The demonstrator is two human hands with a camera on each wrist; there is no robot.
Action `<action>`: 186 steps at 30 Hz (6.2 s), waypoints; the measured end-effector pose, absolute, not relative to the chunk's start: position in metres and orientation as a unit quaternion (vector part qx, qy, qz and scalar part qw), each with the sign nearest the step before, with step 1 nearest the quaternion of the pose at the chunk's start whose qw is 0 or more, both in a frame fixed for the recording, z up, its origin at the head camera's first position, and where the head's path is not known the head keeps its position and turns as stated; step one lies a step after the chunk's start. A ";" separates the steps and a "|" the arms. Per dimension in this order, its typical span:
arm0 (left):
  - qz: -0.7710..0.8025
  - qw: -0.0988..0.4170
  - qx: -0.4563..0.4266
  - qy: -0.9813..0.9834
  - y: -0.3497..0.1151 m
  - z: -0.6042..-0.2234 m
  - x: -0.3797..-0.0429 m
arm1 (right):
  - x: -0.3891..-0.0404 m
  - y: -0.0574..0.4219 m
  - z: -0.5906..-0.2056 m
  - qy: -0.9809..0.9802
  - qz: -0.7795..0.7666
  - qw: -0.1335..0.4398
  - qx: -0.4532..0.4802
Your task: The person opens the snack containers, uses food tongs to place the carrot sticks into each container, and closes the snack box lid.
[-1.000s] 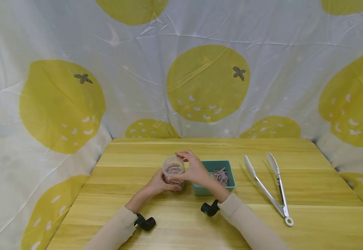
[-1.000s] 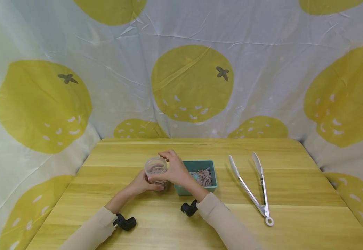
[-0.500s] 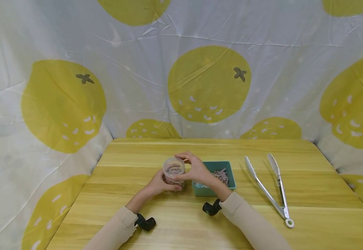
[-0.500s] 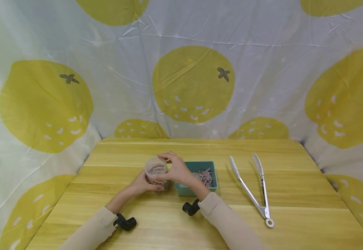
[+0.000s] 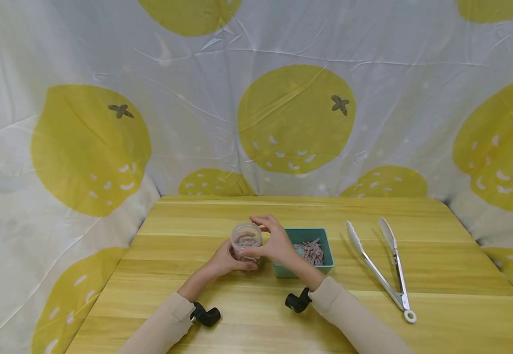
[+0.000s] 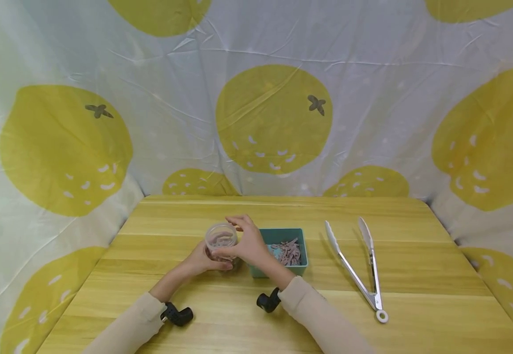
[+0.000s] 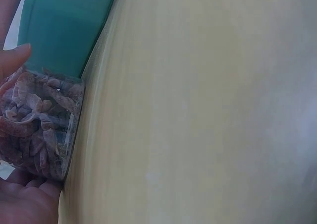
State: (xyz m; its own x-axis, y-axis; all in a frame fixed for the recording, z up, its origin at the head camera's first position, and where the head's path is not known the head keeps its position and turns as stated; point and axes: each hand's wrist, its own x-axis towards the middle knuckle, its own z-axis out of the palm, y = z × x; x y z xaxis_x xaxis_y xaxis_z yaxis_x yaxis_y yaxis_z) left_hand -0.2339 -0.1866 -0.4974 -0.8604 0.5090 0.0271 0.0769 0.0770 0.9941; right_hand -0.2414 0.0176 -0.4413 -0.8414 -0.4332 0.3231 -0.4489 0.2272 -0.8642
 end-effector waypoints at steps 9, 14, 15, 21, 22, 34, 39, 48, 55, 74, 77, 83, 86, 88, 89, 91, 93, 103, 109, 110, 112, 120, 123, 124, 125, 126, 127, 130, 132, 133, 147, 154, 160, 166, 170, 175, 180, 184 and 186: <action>0.641 0.155 0.187 0.728 -0.186 -0.496 -0.234 | -0.252 0.026 -0.434 -0.754 0.568 -0.083 0.319; 0.646 0.160 0.190 0.722 -0.186 -0.496 -0.234 | -0.252 0.023 -0.436 -0.767 0.556 -0.051 0.318; 0.647 0.162 0.190 0.721 -0.186 -0.495 -0.234 | -0.250 0.022 -0.437 -0.772 0.553 -0.035 0.313; 0.646 0.168 0.202 0.717 -0.186 -0.496 -0.234 | -0.236 0.009 -0.441 -0.802 0.547 0.044 0.237; 0.644 0.167 0.202 0.718 -0.186 -0.496 -0.234 | -0.234 0.007 -0.441 -0.805 0.547 0.047 0.226; 0.639 0.163 0.185 0.728 -0.186 -0.496 -0.235 | -0.248 0.019 -0.433 -0.776 0.543 -0.021 0.321; 0.648 0.169 0.186 0.719 -0.186 -0.497 -0.236 | -0.252 0.024 -0.431 -0.768 0.537 -0.054 0.344; 0.642 0.164 0.196 0.723 -0.187 -0.498 -0.237 | -0.244 0.009 -0.437 -0.793 0.543 0.020 0.276; 0.640 0.161 0.219 0.719 -0.188 -0.501 -0.239 | -0.238 0.006 -0.440 -0.802 0.542 0.039 0.249; 0.639 0.160 0.182 0.730 -0.187 -0.498 -0.237 | -0.263 0.030 -0.436 -0.770 0.518 -0.076 0.364; 0.641 0.161 0.180 0.729 -0.187 -0.498 -0.236 | -0.264 0.030 -0.437 -0.769 0.515 -0.071 0.371; 0.650 0.171 0.186 0.716 -0.187 -0.498 -0.236 | -0.257 0.023 -0.439 -0.774 0.523 -0.032 0.355; 0.652 0.174 0.192 0.712 -0.188 -0.499 -0.236 | -0.252 0.018 -0.439 -0.786 0.522 -0.008 0.332; 0.651 0.172 0.196 0.713 -0.188 -0.499 -0.236 | -0.248 0.015 -0.438 -0.796 0.518 0.005 0.314; 0.650 0.170 0.198 0.714 -0.188 -0.499 -0.236 | -0.247 0.013 -0.437 -0.799 0.518 0.008 0.305; 0.647 0.167 0.202 0.716 -0.188 -0.499 -0.236 | -0.244 0.012 -0.436 -0.805 0.516 0.015 0.292; 0.645 0.168 0.205 0.717 -0.188 -0.499 -0.236 | -0.243 0.012 -0.436 -0.810 0.511 0.018 0.286; 0.645 0.169 0.179 0.724 -0.187 -0.499 -0.236 | -0.253 0.023 -0.435 -0.782 0.521 -0.033 0.341; 0.637 0.162 0.171 0.734 -0.187 -0.497 -0.234 | -0.252 0.026 -0.430 -0.771 0.527 -0.054 0.354; 0.637 0.162 0.170 0.734 -0.187 -0.497 -0.233 | -0.252 0.025 -0.430 -0.773 0.529 -0.049 0.348; 0.640 0.166 0.172 0.730 -0.186 -0.497 -0.234 | -0.250 0.022 -0.431 -0.779 0.530 -0.029 0.335; 0.643 0.168 0.181 0.725 -0.186 -0.499 -0.235 | -0.242 0.011 -0.442 -0.804 0.525 0.033 0.276; 0.642 0.166 0.182 0.726 -0.185 -0.499 -0.236 | -0.242 0.012 -0.443 -0.807 0.523 0.027 0.275; 0.642 0.166 0.180 0.726 -0.185 -0.498 -0.236 | -0.242 0.012 -0.442 -0.806 0.522 0.023 0.278; 0.644 0.166 0.177 0.726 -0.185 -0.498 -0.235 | -0.243 0.013 -0.442 -0.806 0.520 0.017 0.282; 0.644 0.167 0.175 0.725 -0.185 -0.497 -0.235 | -0.244 0.015 -0.441 -0.805 0.519 0.010 0.287; 0.647 0.169 0.173 0.724 -0.185 -0.497 -0.235 | -0.245 0.016 -0.441 -0.804 0.517 0.003 0.293; 0.653 0.173 0.170 0.717 -0.185 -0.496 -0.234 | -0.248 0.020 -0.437 -0.796 0.514 -0.021 0.319; 0.656 0.175 0.175 0.713 -0.186 -0.497 -0.234 | -0.250 0.022 -0.435 -0.790 0.513 -0.033 0.333; 0.659 0.177 0.178 0.709 -0.186 -0.497 -0.235 | -0.250 0.023 -0.434 -0.789 0.511 -0.037 0.339; 0.634 0.160 0.181 0.735 -0.186 -0.496 -0.235 | -0.245 0.012 -0.441 -0.813 0.508 0.023 0.284; 0.643 0.166 0.172 0.728 -0.185 -0.495 -0.234 | -0.251 0.020 -0.439 -0.785 0.530 -0.016 0.321; 0.654 0.176 0.180 0.713 -0.187 -0.497 -0.235 | -0.253 0.021 -0.439 -0.781 0.527 -0.014 0.336; 0.647 0.177 0.188 0.717 -0.187 -0.497 -0.235 | -0.244 0.013 -0.440 -0.806 0.522 0.030 0.278; 0.646 0.175 0.191 0.718 -0.187 -0.497 -0.235 | -0.240 0.011 -0.440 -0.811 0.521 0.039 0.264; 0.646 0.172 0.182 0.721 -0.186 -0.497 -0.234 | -0.245 0.015 -0.437 -0.806 0.507 0.021 0.306; 0.645 0.169 0.179 0.723 -0.187 -0.498 -0.235 | -0.250 0.020 -0.435 -0.784 0.516 -0.007 0.346; 0.646 0.170 0.183 0.721 -0.187 -0.498 -0.235 | -0.251 0.020 -0.435 -0.779 0.523 -0.007 0.346; 0.646 0.170 0.185 0.721 -0.187 -0.498 -0.235 | -0.250 0.019 -0.438 -0.786 0.520 0.005 0.334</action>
State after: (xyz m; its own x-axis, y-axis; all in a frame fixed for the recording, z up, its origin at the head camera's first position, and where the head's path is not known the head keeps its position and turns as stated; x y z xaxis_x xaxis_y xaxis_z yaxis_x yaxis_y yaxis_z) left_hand -0.2349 -0.1875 -0.4985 -0.8739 0.4861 -0.0068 0.0462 0.0969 0.9942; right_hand -0.2498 0.0190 -0.4378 -0.7762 -0.5211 0.3548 -0.5306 0.2359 -0.8142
